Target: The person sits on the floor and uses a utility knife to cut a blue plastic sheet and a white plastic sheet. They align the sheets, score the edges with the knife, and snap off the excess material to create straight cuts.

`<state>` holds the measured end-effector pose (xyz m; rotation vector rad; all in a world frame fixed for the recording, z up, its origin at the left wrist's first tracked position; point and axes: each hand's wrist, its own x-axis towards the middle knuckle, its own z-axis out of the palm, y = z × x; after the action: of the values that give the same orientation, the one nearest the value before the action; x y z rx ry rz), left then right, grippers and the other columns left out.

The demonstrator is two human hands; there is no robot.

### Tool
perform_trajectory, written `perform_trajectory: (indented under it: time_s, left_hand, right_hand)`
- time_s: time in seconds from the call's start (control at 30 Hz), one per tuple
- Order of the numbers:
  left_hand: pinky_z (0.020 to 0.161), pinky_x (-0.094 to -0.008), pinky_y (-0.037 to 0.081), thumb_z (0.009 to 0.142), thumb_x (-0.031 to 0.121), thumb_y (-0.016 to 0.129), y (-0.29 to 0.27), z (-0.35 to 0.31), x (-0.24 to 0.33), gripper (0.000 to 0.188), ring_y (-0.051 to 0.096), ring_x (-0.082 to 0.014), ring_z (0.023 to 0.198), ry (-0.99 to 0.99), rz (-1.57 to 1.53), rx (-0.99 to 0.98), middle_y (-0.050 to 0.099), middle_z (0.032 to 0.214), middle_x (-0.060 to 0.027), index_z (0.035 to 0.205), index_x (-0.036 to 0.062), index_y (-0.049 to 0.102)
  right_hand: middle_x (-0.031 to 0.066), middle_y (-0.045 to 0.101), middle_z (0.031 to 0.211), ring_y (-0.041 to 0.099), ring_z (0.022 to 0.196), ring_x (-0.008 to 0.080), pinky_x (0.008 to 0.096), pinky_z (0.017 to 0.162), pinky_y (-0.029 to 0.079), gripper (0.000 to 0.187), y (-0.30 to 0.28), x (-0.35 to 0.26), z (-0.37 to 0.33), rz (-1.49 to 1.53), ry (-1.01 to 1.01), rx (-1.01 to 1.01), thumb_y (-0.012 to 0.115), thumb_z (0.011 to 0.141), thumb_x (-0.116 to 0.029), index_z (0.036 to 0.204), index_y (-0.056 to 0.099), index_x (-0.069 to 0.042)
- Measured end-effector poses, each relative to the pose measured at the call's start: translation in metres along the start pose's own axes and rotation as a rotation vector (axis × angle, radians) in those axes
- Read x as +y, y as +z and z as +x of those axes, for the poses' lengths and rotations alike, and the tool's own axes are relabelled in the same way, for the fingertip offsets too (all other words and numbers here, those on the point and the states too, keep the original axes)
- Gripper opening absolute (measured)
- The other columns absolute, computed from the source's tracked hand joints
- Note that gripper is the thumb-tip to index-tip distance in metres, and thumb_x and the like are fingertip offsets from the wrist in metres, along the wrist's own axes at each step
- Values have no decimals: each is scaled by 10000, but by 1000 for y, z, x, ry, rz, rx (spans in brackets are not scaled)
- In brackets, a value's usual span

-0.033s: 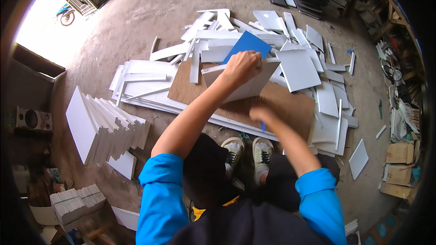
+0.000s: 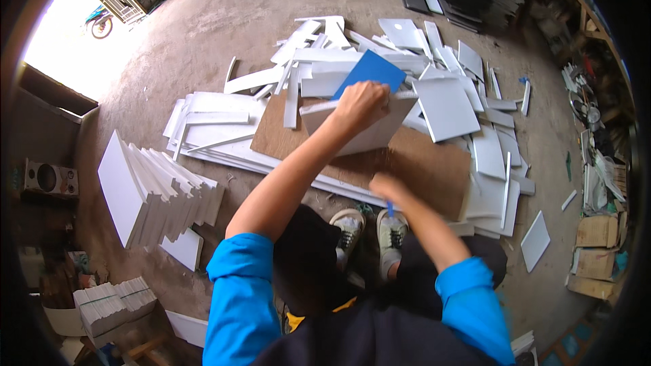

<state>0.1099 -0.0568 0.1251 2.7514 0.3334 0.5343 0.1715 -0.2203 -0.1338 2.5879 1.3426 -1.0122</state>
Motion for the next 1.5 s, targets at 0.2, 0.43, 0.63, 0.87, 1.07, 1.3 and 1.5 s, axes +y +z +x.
perform_trajectory:
  time_s: [0.2, 0.43, 0.63, 0.87, 1.07, 1.3, 1.5]
  left_hand:
    - [551, -391, 491, 668, 237, 710, -10, -21, -31, 367, 612, -293, 647, -114, 79, -4, 598, 769, -115, 872, 66, 459]
    - [548, -416, 484, 704, 207, 690, -13, -14, -38, 382, 606, -327, 676, -84, -80, 104, 581, 871, -95, 948, 99, 417]
    - [595, -398, 502, 711, 205, 689, -5, -11, -53, 416, 624, -318, 752, 32, -95, 136, 620, 949, -65, 1035, 134, 439]
    - [643, -388, 495, 709, 177, 693, -5, -15, -58, 476, 621, -313, 773, 91, -44, 110, 636, 955, -80, 1114, 122, 448]
    - [612, -406, 487, 718, 181, 685, -9, -13, -46, 520, 616, -323, 716, 34, 5, 17, 630, 782, -146, 1174, 149, 437]
    - [576, -408, 485, 722, 211, 662, -6, -14, -44, 546, 615, -326, 685, -7, 76, 3, 628, 749, -142, 1202, 166, 406]
    - [574, -400, 494, 721, 216, 647, -7, -11, -48, 553, 619, -312, 674, -29, 121, 0, 633, 770, -127, 1212, 154, 401]
  right_hand:
    - [197, 622, 986, 596, 960, 318, 408, 832, 457, 322, -68, -73, -53, -4, 42, -143, 403, 785, -166, 908, 651, -1]
    - [137, 641, 658, 643, 628, 258, 386, 670, 500, 302, -93, -60, -47, 50, 86, -295, 406, 784, -176, 745, 646, 4]
    - [155, 615, 664, 601, 486, 239, 367, 483, 493, 312, -120, -41, -39, 139, 3, -125, 438, 830, -241, 815, 573, 40]
    - [167, 591, 712, 582, 448, 209, 319, 391, 464, 302, -148, -42, -82, 552, 36, -28, 425, 855, -173, 1091, 410, 14]
    - [267, 601, 848, 584, 845, 422, 509, 739, 464, 385, -107, -60, -91, 341, -35, 416, 392, 902, -333, 973, 509, 28]
    - [272, 601, 840, 592, 832, 419, 493, 733, 477, 497, -98, -73, -76, 383, 58, 440, 314, 921, -389, 866, 561, 38]
    - [280, 599, 814, 596, 806, 421, 488, 725, 477, 497, -95, -75, -79, 377, 56, 464, 290, 929, -389, 862, 555, 26]
